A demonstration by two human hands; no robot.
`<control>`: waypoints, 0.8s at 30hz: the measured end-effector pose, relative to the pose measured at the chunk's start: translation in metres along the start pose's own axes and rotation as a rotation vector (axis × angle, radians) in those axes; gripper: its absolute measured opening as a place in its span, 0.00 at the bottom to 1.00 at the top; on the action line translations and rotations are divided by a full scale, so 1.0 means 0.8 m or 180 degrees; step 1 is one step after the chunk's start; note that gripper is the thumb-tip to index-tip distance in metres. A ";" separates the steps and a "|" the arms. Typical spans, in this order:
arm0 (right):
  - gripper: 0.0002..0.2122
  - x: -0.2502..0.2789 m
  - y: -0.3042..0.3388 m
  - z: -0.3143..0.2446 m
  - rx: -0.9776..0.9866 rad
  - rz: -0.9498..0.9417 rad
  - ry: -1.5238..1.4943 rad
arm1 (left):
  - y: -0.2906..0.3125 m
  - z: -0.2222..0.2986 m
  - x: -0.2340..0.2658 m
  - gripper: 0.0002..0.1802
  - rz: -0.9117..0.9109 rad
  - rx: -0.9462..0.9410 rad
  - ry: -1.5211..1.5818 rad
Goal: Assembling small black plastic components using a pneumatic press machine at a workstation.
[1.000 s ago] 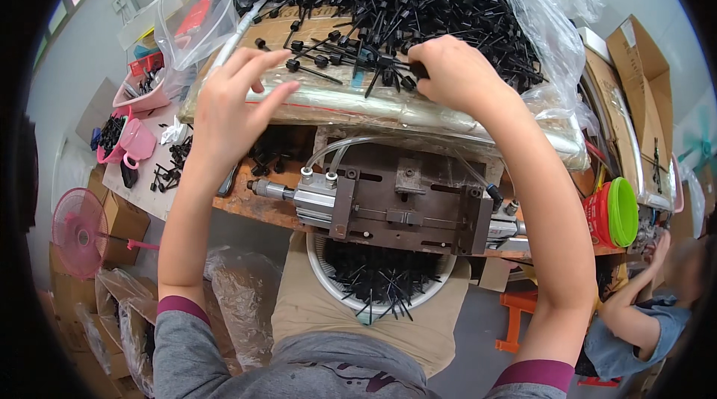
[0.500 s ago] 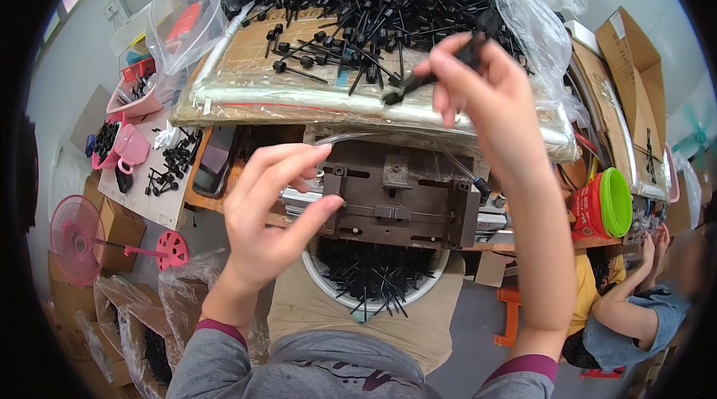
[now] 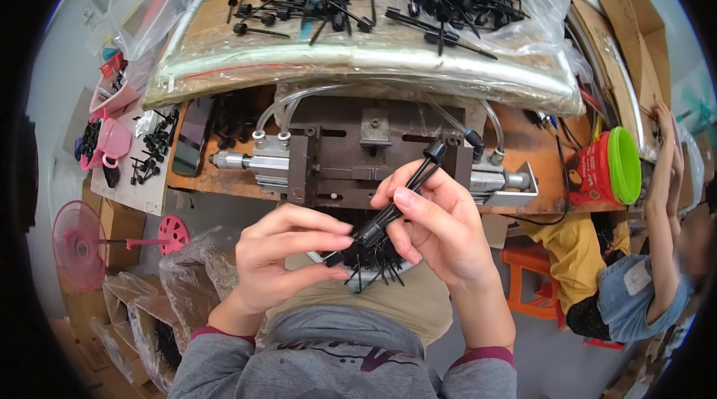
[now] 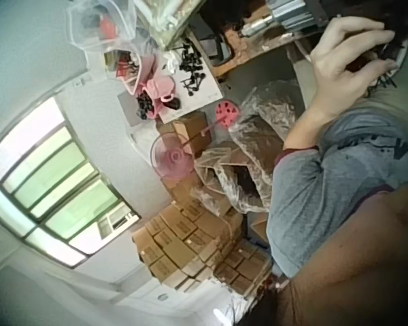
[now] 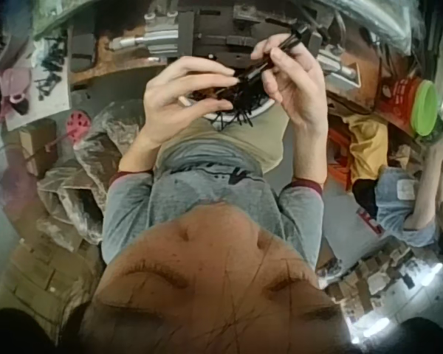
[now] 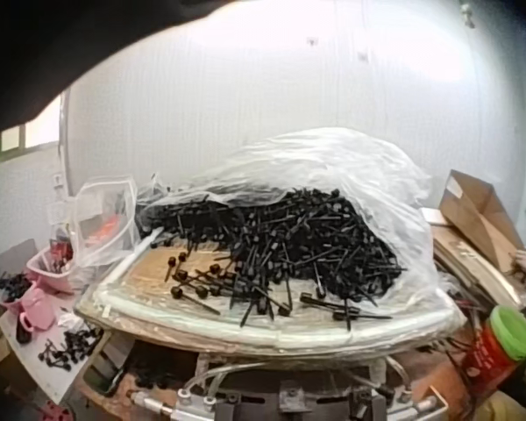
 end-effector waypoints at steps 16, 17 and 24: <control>0.05 0.025 0.015 0.004 -0.0097 0.0117 -0.0142 | 0.008 -0.005 -0.016 0.18 -0.0390 -0.0191 -0.0052; 0.06 0.026 0.015 0.003 -0.0009 0.0135 -0.0126 | 0.009 -0.007 -0.014 0.18 -0.0431 -0.0166 0.0067; 0.06 0.038 0.019 -0.014 0.0672 0.0397 0.0100 | 0.015 -0.008 -0.008 0.17 -0.0682 -0.0059 0.0321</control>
Point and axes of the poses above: each hand's wrist, its own y-axis away from the middle knuckle, its own x-axis out of the back of the hand, z = x × y, the point moved 2 cm from there along -y, towards the middle knuckle, and after that the axes turned 11 degrees about -y, right-handed, at the moved point
